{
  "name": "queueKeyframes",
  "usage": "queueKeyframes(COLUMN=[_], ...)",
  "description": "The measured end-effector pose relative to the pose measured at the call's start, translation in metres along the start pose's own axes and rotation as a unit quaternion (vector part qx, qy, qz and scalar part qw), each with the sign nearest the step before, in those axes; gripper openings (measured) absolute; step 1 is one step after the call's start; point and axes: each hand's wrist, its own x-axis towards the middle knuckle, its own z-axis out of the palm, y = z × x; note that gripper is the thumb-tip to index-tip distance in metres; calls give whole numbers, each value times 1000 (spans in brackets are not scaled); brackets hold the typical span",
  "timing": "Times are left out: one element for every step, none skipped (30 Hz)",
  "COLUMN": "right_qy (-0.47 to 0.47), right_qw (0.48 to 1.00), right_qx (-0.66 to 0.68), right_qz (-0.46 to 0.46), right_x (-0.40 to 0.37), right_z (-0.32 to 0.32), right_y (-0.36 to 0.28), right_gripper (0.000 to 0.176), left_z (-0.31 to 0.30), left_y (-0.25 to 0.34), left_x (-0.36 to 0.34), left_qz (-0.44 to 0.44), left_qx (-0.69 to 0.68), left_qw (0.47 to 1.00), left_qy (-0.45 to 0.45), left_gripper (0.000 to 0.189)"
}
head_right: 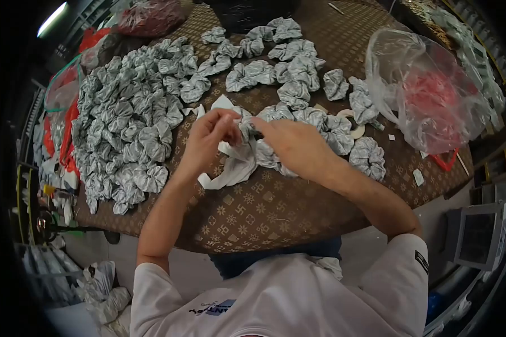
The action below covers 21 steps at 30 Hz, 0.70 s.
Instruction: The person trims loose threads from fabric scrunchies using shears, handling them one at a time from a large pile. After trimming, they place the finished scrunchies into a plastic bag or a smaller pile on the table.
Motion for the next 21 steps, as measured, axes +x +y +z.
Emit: queueKeyframes(right_qy=[59, 87, 86, 57, 27, 19, 23, 38, 52, 84, 83, 109, 135, 135, 134, 131, 126, 139, 142, 140, 137], right_qw=[998, 993, 993, 986, 974, 979, 980, 977, 974, 973, 974, 962, 947, 941, 941, 936, 931, 924, 923, 930, 937], right_qx=[36, 77, 82, 138, 193, 166, 166, 175, 180, 169, 166, 185, 207, 210, 213, 222, 229, 246, 244, 230, 215], right_qz=[9, 31, 27, 73, 119, 114, 109, 118, 125, 131, 127, 166, 206, 228, 228, 242, 256, 259, 262, 251, 240], right_x=[-5, -4, -5, -6, -7, -7, -8, -10, -10, -10, -10, -11, -11, -11, -10, -10, -11, -10, -11, -11, -12], right_z=[2, 1, 5, 11, 18, 31, 33, 35, 35, 35, 35, 36, 39, 32, 28, 25, 24, 25, 27, 29, 29], right_y=[13, 20, 25, 30, 36, 39, 39, 39, 41, 42, 47, 53, 60, 66, 71, 75, 78, 79, 79, 81, 81], right_gripper=[50, 44, 44, 39, 36, 30, 30, 30, 30, 27, 27, 25, 24, 24, 24, 24, 25, 25, 25, 25, 25], left_z=[-12, -28, -46, -66, -83, -92, -101, -116, -121, -118, -103, -76, -47, -13, 8, 6, 4, 0, -25, -52, -79], left_y=[6, 5, 1, -5, -14, -22, -33, -47, -59, -66, -62, -61, -61, -62, -60, -56, -51, -45, -28, -22, -23], left_x=[12, 30, 52, 77, 102, 126, 150, 182, 210, 234, 252, 262, 266, 257, 251, 257, 267, 280, 303, 323, 338], left_qz=[18, 59, 101, 143, 181, 165, 149, 147, 129, 110, 39, 49, 57, 102, 145, 141, 202, 264, 236, 235, 227], left_qx=[46, 179, 308, 440, 563, 584, 606, 665, 669, 671, 579, 582, 586, 557, 526, 526, 495, 461, 451, 545, 624], left_qw=[998, 979, 939, 878, 797, 784, 771, 724, 725, 726, 813, 812, 808, 821, 832, 832, 838, 841, 858, 803, 729], left_qy=[37, 77, 113, 121, 126, 130, 132, 110, 105, 99, 50, 10, -32, -68, -103, -105, -104, -104, -65, 52, 168], left_gripper=[24, 27, 30, 40, 53, 67, 82, 97, 96, 95, 90, 83, 76, 71, 67, 67, 63, 60, 61, 63, 64])
